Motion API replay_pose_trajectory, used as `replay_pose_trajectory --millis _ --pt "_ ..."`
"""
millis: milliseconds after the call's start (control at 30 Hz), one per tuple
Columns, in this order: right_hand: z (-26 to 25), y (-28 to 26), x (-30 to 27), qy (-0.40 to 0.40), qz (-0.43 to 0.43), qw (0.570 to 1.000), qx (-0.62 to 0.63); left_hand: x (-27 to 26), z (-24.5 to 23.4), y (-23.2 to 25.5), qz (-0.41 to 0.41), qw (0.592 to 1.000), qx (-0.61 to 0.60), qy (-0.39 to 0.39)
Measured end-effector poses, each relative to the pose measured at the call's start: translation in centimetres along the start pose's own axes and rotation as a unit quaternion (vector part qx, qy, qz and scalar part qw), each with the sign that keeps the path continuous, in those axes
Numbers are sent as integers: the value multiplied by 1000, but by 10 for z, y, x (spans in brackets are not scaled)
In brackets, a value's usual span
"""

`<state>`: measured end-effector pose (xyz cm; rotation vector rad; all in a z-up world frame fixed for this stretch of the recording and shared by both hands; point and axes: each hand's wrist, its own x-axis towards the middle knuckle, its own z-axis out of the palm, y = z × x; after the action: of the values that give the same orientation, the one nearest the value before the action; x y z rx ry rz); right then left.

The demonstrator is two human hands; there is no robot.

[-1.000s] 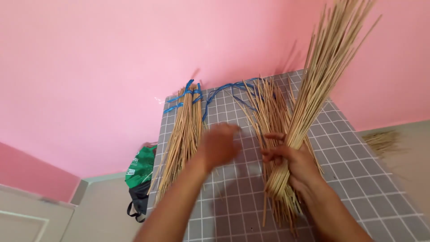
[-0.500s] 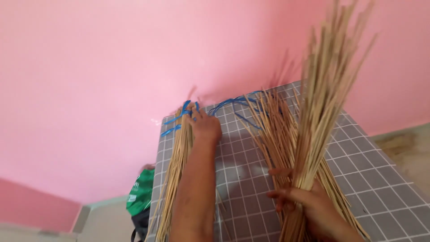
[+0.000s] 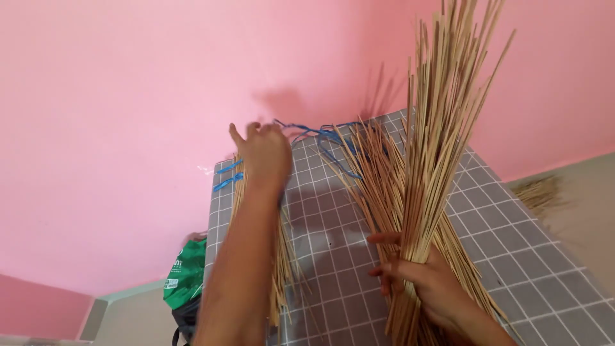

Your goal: Assembling brooms by gathering thin wooden sticks into bundles and tying them together with plastic strips.

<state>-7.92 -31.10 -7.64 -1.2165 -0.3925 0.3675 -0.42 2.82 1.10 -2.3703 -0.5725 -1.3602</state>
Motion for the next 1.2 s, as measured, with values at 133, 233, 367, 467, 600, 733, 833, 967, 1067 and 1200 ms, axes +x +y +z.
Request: replay_pose_trajectory --millis 133,233,367,467,600,733,833,967,1067,1200 --pt "25 -25 -15 46 31 998 19 40 -68 -44 -69 989 -123 38" --pt "24 -31 -10 29 42 999 3 64 -147 -54 -97 945 -271 154" --pt "27 -51 -9 -7 96 995 -17 89 -210 -50 -99 955 -272 70" --pt "35 -64 -12 3 137 990 -13 99 -235 -54 -102 945 -302 71" --pt "33 -67 -4 -14 129 991 16 100 -269 -51 -117 911 -393 44" --pt "35 -74 -5 -7 147 988 47 82 -324 -20 -158 844 -499 -120" --pt "37 -76 -2 -23 121 992 31 57 -361 -8 -92 841 -518 -127" --pt "39 -74 -8 -51 94 992 61 -1 -338 -1 -163 792 -551 -205" --pt "42 -71 -13 -46 96 991 83 -61 -299 6 -255 693 -591 -325" --pt "44 -64 -15 -120 71 988 68 -120 -280 38 -367 616 -616 -326"
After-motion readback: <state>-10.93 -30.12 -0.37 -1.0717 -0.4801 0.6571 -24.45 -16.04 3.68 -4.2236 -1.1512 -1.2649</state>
